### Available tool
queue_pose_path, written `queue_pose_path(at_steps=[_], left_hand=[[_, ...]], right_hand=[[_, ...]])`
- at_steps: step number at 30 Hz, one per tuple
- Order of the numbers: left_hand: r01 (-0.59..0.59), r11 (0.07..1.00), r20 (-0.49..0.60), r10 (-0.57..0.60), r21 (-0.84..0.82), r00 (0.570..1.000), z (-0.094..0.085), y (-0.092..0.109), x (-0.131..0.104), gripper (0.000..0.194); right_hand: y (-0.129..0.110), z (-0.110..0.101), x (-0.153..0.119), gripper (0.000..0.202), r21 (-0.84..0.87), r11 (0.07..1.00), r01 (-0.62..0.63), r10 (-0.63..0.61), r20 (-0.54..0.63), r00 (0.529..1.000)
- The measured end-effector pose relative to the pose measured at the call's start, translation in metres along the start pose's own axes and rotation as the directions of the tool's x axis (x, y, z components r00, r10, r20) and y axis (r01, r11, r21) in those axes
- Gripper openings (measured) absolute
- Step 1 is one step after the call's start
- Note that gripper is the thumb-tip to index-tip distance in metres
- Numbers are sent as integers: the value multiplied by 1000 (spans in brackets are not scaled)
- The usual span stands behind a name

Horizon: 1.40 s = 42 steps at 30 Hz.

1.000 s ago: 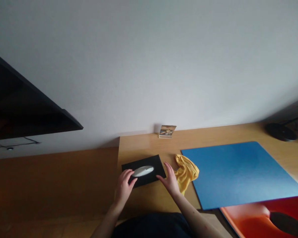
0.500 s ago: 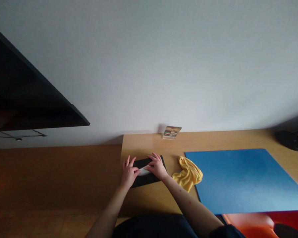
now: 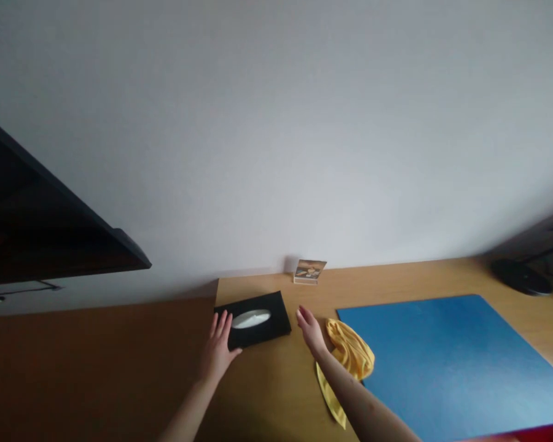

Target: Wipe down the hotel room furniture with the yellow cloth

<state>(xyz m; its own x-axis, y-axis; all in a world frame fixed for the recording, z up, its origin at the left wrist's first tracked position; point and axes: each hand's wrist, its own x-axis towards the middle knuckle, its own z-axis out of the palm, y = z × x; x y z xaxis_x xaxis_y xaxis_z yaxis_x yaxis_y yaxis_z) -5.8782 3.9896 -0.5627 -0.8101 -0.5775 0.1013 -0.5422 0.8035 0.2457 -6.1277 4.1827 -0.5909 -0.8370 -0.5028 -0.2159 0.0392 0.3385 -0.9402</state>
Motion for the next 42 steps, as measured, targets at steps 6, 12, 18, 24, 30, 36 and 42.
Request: queue_pose_path(at_steps=[6,12,18,24,30,36,42], left_hand=[[32,997,111,-24,-71,994,-10,-24,114,99],[-12,1000,143,15,-17,990,-7,-30,136,102],[-15,999,173,7,47,985,-10,-29,134,104],[8,996,187,-24,84,982,-14,-24,135,102],[0,1000,227,-1,7,974,-25,-21,139,101],[213,976,-190,-217,-40,958,-43,23,67,76],[302,953,-238,-295,-8,925,-50,52,-72,65]], right_hand=[[-7,-35,122,88,-49,991,-125,105,-297,949],[-16,10,148,63,-120,992,-39,10,-232,973],[-43,22,141,80,-167,984,-61,35,-156,987],[25,-100,16,73,-653,745,135,-398,-273,876],[60,-62,-58,43,-729,544,414,-307,286,908],[-19,91,-60,47,-196,563,803,-314,848,427],[33,45,-156,25,299,459,837,-365,922,-129]])
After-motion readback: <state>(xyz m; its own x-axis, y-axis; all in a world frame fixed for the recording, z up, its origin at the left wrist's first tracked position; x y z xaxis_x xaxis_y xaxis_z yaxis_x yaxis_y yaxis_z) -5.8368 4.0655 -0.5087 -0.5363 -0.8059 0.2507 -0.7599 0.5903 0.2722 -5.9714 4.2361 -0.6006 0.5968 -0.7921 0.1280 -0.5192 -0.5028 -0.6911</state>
